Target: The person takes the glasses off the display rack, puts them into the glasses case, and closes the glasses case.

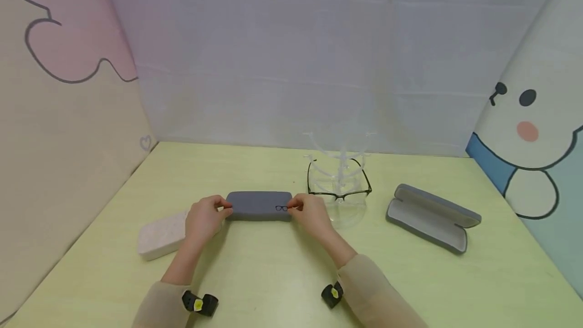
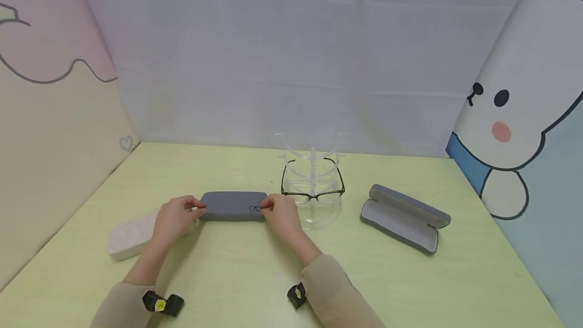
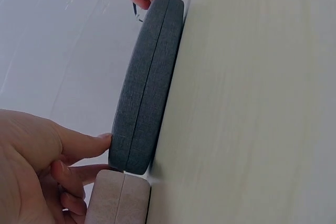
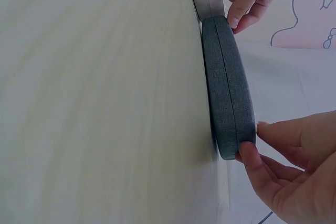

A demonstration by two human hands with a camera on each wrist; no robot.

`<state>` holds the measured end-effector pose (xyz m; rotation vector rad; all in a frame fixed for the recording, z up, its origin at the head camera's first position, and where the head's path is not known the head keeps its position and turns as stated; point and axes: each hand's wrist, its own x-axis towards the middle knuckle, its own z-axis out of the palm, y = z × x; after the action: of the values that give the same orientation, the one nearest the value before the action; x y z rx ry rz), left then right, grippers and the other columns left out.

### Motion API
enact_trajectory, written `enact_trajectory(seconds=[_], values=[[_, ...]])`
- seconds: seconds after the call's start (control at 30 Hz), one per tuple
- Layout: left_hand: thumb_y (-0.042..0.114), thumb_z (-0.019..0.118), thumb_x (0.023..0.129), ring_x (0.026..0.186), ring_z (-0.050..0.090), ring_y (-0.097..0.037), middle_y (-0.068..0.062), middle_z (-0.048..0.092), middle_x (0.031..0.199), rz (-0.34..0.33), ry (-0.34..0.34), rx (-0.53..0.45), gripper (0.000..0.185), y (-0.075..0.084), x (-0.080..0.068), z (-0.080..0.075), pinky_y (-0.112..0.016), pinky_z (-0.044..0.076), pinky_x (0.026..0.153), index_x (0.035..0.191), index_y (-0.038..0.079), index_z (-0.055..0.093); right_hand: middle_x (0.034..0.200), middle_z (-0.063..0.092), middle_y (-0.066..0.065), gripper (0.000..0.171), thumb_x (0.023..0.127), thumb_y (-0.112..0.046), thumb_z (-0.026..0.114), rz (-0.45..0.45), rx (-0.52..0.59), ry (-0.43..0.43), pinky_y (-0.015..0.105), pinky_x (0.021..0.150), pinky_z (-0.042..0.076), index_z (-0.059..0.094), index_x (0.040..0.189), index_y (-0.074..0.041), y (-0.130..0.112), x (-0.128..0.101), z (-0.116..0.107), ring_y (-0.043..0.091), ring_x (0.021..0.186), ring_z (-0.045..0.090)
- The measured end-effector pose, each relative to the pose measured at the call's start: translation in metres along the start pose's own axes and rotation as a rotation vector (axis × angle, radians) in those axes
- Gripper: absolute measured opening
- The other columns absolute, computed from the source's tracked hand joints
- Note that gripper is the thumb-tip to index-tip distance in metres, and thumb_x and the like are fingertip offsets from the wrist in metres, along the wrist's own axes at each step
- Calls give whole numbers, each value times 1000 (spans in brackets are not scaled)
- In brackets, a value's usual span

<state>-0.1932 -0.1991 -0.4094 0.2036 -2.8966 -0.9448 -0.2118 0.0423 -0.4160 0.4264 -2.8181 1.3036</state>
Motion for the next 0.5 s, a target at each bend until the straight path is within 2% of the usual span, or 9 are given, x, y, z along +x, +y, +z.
enact_trajectory(seconds=[0.13, 0.23, 0.33, 0.43, 0.5], values=[[21, 68, 80, 67, 58, -18, -11, 68, 96, -35, 19, 9, 12, 0, 1, 0, -26, 36, 48, 89, 13, 70, 96, 68, 5, 10, 85, -13, 64, 60, 62, -71, 30, 71, 51, 69, 93, -11, 0, 1, 2, 20, 88, 63], [22, 68, 80, 70, 59, -21, -9, 67, 91, -42, 21, 1, 13, 0, 3, -1, -27, 38, 50, 90, 13, 70, 101, 67, 5, 14, 86, -15, 62, 64, 69, -93, 35, 78, 50, 68, 98, -11, 0, 0, 0, 22, 94, 62], [21, 67, 80, 73, 60, -21, -10, 68, 89, -32, 35, 3, 14, 0, 3, -4, -27, 38, 51, 92, 13, 69, 104, 66, 5, 17, 87, -16, 60, 48, 64, -113, 34, 79, 50, 67, 102, -11, -1, -3, -4, 21, 95, 63], [21, 66, 81, 58, 52, -16, -11, 67, 91, -7, 48, -11, 16, 3, 4, -5, -25, 33, 46, 94, 13, 68, 102, 66, 4, 19, 88, -15, 59, 13, 55, -137, 30, 75, 50, 67, 103, -9, -1, -7, -10, 18, 91, 63], [21, 64, 82, 47, 39, -12, -13, 67, 91, 22, 49, -34, 17, 8, 4, -4, -24, 28, 42, 96, 11, 68, 100, 66, 3, 19, 88, -14, 59, -10, 53, -141, 28, 73, 50, 67, 104, -7, -2, -11, -15, 17, 89, 63]])
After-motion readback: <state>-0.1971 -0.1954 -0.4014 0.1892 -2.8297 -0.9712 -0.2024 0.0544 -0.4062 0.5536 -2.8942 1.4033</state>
